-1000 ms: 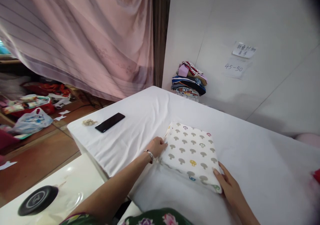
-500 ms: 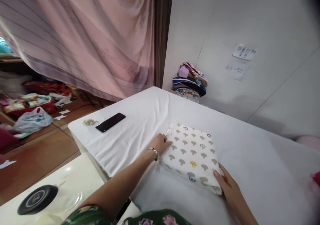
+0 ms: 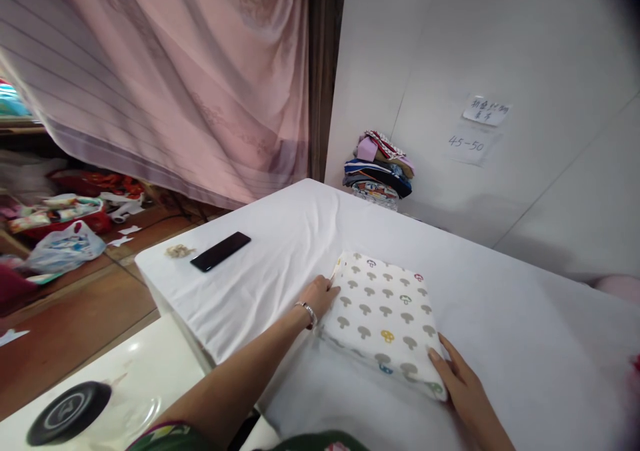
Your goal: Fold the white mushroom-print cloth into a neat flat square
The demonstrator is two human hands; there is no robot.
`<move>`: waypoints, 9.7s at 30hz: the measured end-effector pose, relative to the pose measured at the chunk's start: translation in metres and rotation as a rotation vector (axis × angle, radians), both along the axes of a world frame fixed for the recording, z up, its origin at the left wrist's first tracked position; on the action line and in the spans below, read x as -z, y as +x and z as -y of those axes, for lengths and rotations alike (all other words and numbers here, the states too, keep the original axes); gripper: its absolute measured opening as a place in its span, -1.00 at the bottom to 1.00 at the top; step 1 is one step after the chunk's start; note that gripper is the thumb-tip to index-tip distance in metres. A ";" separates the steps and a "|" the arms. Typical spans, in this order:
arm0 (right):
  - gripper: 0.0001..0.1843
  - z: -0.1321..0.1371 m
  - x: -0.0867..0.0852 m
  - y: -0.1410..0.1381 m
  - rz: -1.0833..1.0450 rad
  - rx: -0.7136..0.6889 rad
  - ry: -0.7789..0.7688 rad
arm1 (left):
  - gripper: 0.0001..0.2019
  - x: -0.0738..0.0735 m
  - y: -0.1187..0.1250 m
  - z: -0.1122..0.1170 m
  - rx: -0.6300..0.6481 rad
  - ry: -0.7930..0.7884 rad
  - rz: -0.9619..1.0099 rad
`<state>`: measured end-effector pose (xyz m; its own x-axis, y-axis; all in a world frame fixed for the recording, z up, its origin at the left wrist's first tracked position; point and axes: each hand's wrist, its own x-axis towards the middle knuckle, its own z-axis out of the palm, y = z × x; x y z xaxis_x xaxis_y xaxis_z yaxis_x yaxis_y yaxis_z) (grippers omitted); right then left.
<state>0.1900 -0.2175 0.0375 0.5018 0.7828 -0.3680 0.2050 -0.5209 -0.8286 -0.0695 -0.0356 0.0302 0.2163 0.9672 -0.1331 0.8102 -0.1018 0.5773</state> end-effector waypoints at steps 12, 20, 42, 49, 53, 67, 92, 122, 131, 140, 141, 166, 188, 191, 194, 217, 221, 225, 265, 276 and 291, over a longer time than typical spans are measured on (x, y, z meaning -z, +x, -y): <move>-0.23 0.003 -0.003 -0.003 -0.008 -0.019 -0.014 | -0.66 -0.002 0.008 -0.014 -0.022 0.022 0.001; -0.23 0.002 0.004 -0.001 -0.019 -0.009 0.029 | -0.72 0.000 0.012 -0.020 -0.003 0.024 -0.010; -0.21 0.005 -0.007 -0.004 -0.055 -0.036 0.016 | -0.70 -0.001 -0.017 0.047 0.018 0.065 0.044; -0.26 0.004 0.001 0.000 -0.013 -0.001 0.069 | -0.71 -0.003 -0.017 0.053 0.049 0.103 0.012; -0.26 0.004 0.005 0.001 0.046 -0.010 0.046 | -0.71 -0.006 -0.017 0.052 0.066 0.090 0.004; -0.34 -0.039 -0.009 0.016 0.501 -0.236 0.114 | -0.73 0.015 -0.027 0.067 0.019 0.236 0.270; -0.78 -0.269 0.017 -0.102 0.831 -0.595 0.192 | -0.77 0.028 -0.040 0.061 0.097 0.164 0.466; -0.44 -0.203 0.020 -0.121 1.013 -0.732 0.236 | -0.70 0.028 -0.036 0.059 0.096 0.210 0.369; -0.40 -0.200 0.010 -0.127 0.950 -0.736 0.189 | -0.68 0.027 -0.037 0.057 0.085 0.228 0.368; -0.33 -0.192 0.001 -0.130 0.819 -0.862 0.182 | -0.67 0.032 -0.036 0.053 0.084 0.263 0.363; -0.36 -0.189 -0.002 -0.125 0.793 -0.865 0.193 | -0.67 0.032 -0.037 0.053 0.085 0.269 0.372; 0.02 -0.118 0.009 0.038 -0.361 0.118 0.102 | -0.37 -0.010 0.010 -0.029 -0.058 -0.192 0.139; 0.03 -0.084 -0.097 -0.003 -0.421 -0.362 0.515 | -0.16 -0.005 -0.001 -0.051 0.294 -0.656 0.930; 0.03 -0.072 -0.103 -0.005 -0.412 -0.371 0.525 | -0.30 -0.012 -0.006 -0.048 0.464 -0.789 1.086; 0.00 -0.064 -0.107 -0.003 -0.377 -0.322 0.528 | -0.39 -0.021 -0.012 -0.045 0.477 -0.766 1.136; -0.56 -0.073 -0.059 0.057 0.688 -0.408 0.849 | -0.65 -0.079 -0.013 -0.051 0.737 0.990 0.334; -0.72 -0.044 0.026 0.041 0.599 -0.582 0.668 | -0.71 0.009 -0.029 -0.014 0.879 0.810 0.158; -0.68 -0.033 0.043 0.039 0.495 -0.563 0.579 | -0.62 0.022 -0.035 -0.002 0.834 0.726 0.152; -0.58 -0.004 0.050 0.019 0.840 -0.431 0.676 | -0.50 0.006 -0.008 0.056 0.603 0.754 -0.074; -0.58 -0.006 0.057 0.026 0.636 -0.297 0.657 | -0.53 0.001 0.017 0.063 0.664 0.888 -0.157; -0.52 -0.005 0.048 0.025 0.488 -0.212 0.622 | -0.83 -0.005 0.109 0.076 0.791 0.825 -0.145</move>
